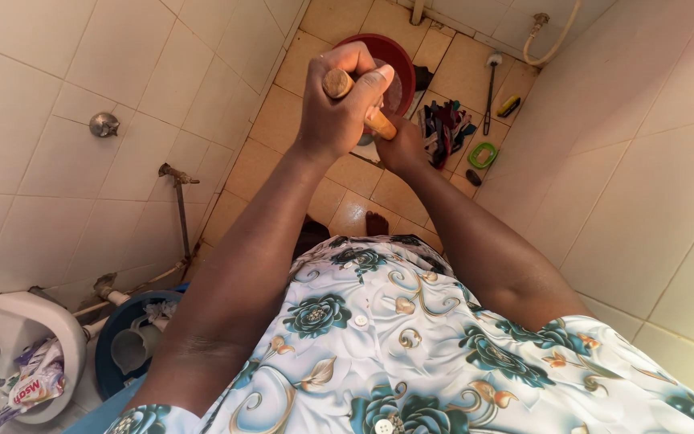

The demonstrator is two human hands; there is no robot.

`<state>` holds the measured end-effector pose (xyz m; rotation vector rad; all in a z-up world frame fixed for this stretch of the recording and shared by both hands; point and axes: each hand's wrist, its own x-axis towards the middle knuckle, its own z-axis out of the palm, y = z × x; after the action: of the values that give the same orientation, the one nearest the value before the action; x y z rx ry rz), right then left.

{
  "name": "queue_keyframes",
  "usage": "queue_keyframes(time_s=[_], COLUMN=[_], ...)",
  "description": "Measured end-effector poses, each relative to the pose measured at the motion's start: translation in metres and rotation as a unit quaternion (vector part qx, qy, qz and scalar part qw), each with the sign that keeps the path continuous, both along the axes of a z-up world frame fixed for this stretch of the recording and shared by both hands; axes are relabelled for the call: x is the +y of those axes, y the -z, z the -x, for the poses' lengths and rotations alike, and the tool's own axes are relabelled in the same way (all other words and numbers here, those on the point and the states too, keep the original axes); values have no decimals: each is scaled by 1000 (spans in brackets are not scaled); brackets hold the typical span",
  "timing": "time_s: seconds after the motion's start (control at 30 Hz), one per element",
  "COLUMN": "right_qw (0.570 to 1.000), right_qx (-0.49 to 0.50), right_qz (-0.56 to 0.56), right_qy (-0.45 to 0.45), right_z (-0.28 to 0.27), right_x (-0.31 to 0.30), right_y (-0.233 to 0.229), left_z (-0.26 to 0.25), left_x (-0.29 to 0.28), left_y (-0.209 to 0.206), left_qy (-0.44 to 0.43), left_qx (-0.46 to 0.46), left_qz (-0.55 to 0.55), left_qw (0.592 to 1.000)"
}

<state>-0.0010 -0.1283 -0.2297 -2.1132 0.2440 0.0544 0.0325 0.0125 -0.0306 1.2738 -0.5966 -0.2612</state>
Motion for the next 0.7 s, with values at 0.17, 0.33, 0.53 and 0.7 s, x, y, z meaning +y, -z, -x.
queue_keyframes(time_s=[0.17,0.33,0.53,0.7], right_qw=[997,998,997,1000], right_qx=[-36,4,54,-2], right_qz=[-70,-13,-5,-3], right_qy=[-19,-59,-59,-25], right_z=[-6,8,17,8], right_x=[9,-3,-3,11], right_y=[-7,-2,1,-10], left_z=[-2,-2,9,5], left_x=[8,17,18,14], left_y=[-4,18,11,-6], left_qy=[-10,-9,6,10], left_qx=[-78,-73,-39,-61], left_qz=[-50,-59,-48,-82], left_qw=[996,996,998,995])
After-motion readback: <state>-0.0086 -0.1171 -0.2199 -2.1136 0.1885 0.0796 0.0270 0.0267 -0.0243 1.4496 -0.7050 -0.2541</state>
